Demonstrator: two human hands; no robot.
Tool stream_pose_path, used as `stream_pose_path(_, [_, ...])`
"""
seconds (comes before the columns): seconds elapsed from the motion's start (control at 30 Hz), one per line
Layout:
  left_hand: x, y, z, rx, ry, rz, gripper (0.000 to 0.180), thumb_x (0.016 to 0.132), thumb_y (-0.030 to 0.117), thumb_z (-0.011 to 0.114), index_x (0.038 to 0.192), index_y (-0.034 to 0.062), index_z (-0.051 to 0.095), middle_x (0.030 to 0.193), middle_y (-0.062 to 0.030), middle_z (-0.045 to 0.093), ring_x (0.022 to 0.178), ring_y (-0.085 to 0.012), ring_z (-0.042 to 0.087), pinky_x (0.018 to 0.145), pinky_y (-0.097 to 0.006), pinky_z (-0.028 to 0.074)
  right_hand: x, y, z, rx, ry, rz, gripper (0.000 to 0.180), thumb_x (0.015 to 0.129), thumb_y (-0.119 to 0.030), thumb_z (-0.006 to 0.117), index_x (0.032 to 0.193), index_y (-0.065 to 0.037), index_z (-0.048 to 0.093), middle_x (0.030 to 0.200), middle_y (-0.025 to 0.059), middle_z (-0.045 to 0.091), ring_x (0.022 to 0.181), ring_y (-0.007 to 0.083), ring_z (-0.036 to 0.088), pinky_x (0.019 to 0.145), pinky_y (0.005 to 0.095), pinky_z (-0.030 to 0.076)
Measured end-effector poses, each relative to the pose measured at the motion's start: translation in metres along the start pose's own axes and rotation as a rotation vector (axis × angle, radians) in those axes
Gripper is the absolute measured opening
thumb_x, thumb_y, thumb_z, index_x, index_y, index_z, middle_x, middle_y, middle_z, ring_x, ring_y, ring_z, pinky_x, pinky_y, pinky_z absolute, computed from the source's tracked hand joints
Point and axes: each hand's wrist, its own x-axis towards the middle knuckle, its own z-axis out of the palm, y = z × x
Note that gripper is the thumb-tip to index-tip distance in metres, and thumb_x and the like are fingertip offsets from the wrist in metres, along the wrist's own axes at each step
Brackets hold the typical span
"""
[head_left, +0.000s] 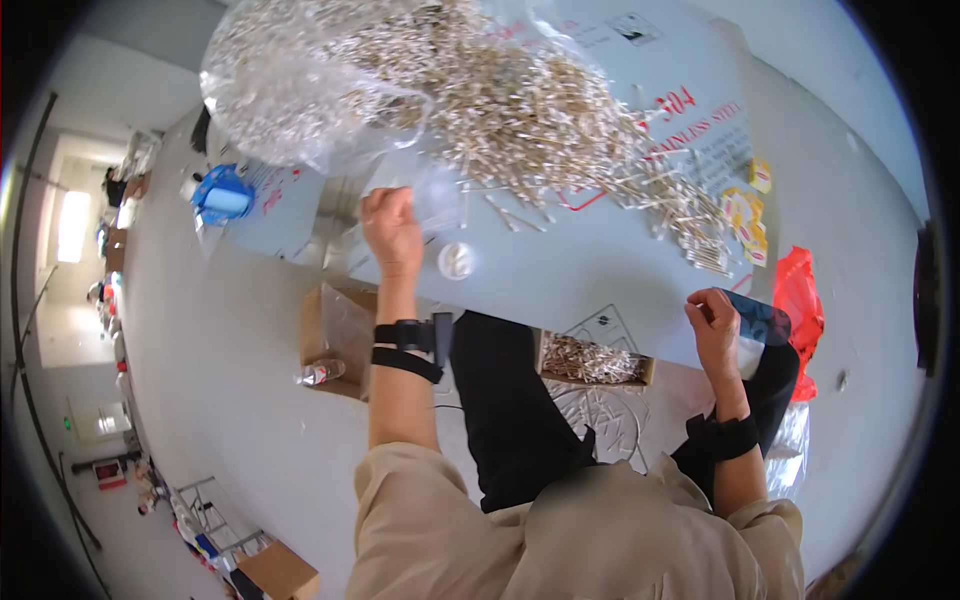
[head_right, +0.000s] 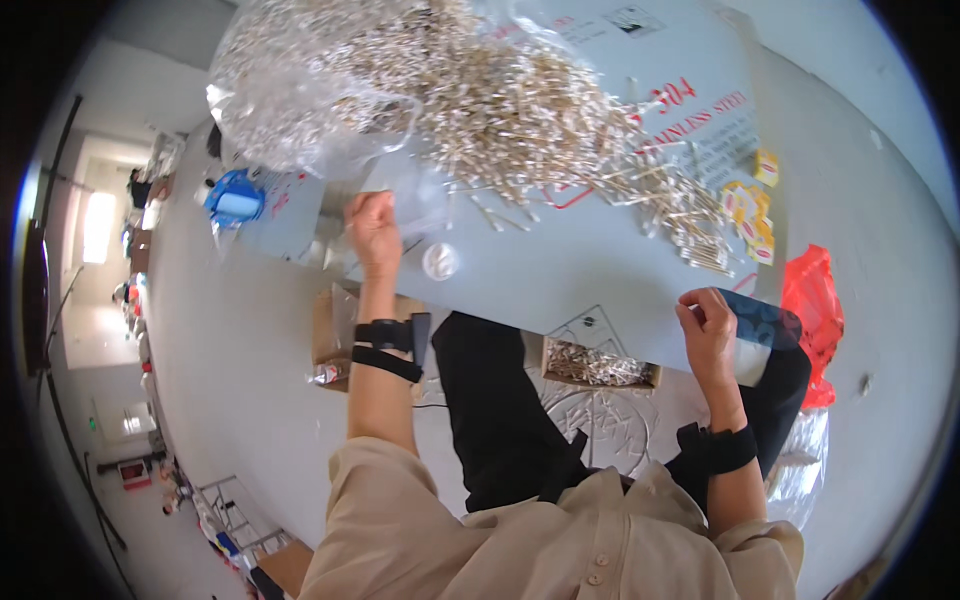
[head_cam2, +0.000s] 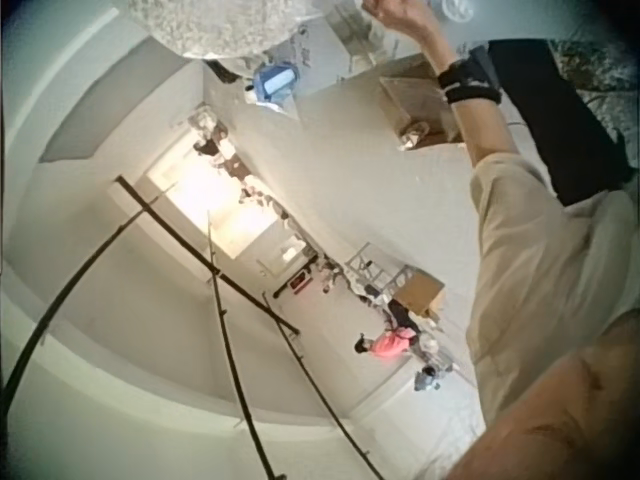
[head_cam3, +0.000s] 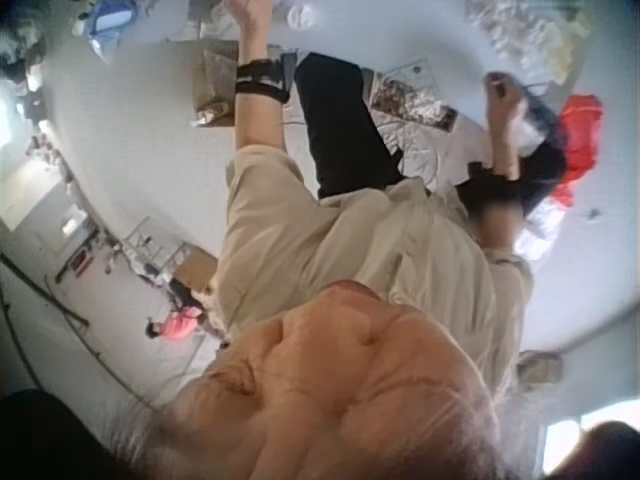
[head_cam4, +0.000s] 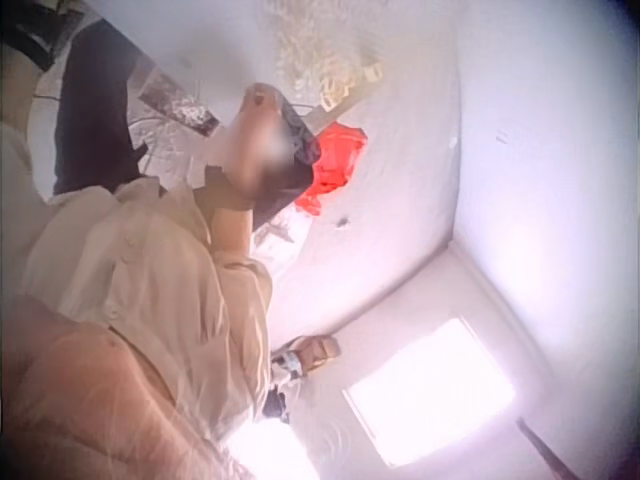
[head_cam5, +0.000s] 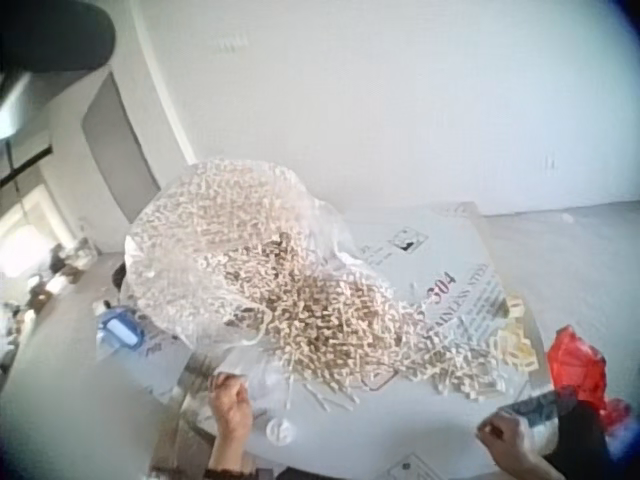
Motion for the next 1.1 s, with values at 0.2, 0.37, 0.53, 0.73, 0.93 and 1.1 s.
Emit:
stream_pose_path(0.2, [-0.014, -0.011, 0.024, 0.116, -0.347, -0.165, 0.007, 0.067, 0.002, 0.057, 0.067, 0.007, 0.063, 0.069, -0.0133, 0.059, 0.071, -0.0311, 0.056, 0.066, -0.038, 0.045, 0.006, -0.031, 0.033, 0.031, -0.199, -0.123, 0.008, 0.074, 0.003, 0.063, 0.078, 0.002, 0.056, 0.068, 0.006, 0.052, 0.056, 0.011, 0.046, 0.052, 0.0252, 0.038])
stream_pose_path(0.37, [-0.012, -0.022, 0.036, -0.053, -0.372, -0.468, 0.005, 0.064, 0.002, 0.061, 0.065, 0.0037, 0.065, 0.066, -0.0145, 0.062, 0.061, -0.0281, 0.06, 0.06, -0.036, 0.048, 0.004, -0.035, 0.038, 0.013, -0.314, -0.148, 0.006, 0.075, 0.002, 0.062, 0.076, 0.002, 0.056, 0.066, 0.0058, 0.052, 0.056, 0.0105, 0.048, 0.052, 0.0243, 0.039])
stream_pose_path(0.53, [0.023, -0.029, 0.012, -0.636, -0.027, -0.787, 0.004, 0.073, 0.004, 0.061, 0.075, 0.0025, 0.064, 0.066, -0.0051, 0.061, 0.06, -0.0165, 0.056, 0.056, -0.03, 0.045, 0.006, -0.043, 0.032, 0.095, -0.278, -0.046, 0.004, 0.076, 0.001, 0.061, 0.077, 0.002, 0.057, 0.063, 0.0037, 0.052, 0.056, 0.0083, 0.05, 0.051, 0.0226, 0.039])
stream_pose_path(0.73, [0.019, 0.026, -0.04, -1.425, -0.364, -0.807, 0.008, 0.083, 0.008, 0.061, 0.079, 0.0016, 0.058, 0.069, -0.0042, 0.057, 0.06, -0.0117, 0.051, 0.052, -0.024, 0.039, 0.019, -0.089, 0.04, 0.409, -0.264, -0.019, 0.019, 0.08, 0.0, 0.061, 0.099, 0.001, 0.057, 0.076, 0.0006, 0.053, 0.06, 0.0043, 0.049, 0.053, 0.02, 0.039])
stream_pose_path(0.93, [-0.048, 0.137, -0.053, -1.366, -0.782, -0.92, 0.005, 0.084, 0.006, 0.057, 0.083, 0.0012, 0.056, 0.065, -0.0013, 0.051, 0.052, -0.0087, 0.045, 0.046, -0.021, 0.034, 0.013, -0.145, 0.039, 0.777, -0.544, 0.014, 0.047, 0.078, 0.01, 0.056, 0.123, 0.0, 0.049, 0.112, 0.0056, 0.057, 0.064, 0.0052, 0.051, 0.06, 0.0218, 0.047])
stream_pose_path(1.1, [-0.072, 0.17, -0.055, -1.02, -0.878, -0.769, 0.007, 0.084, 0.004, 0.057, 0.078, 0.001, 0.055, 0.064, 0.0006, 0.051, 0.056, -0.0087, 0.048, 0.05, -0.023, 0.038, -0.006, -0.096, 0.037, 0.584, -0.573, 0.012, 0.012, 0.081, 0.004, 0.058, 0.093, 0.001, 0.062, 0.081, 0.0022, 0.06, 0.061, 0.0048, 0.051, 0.056, 0.0202, 0.044])
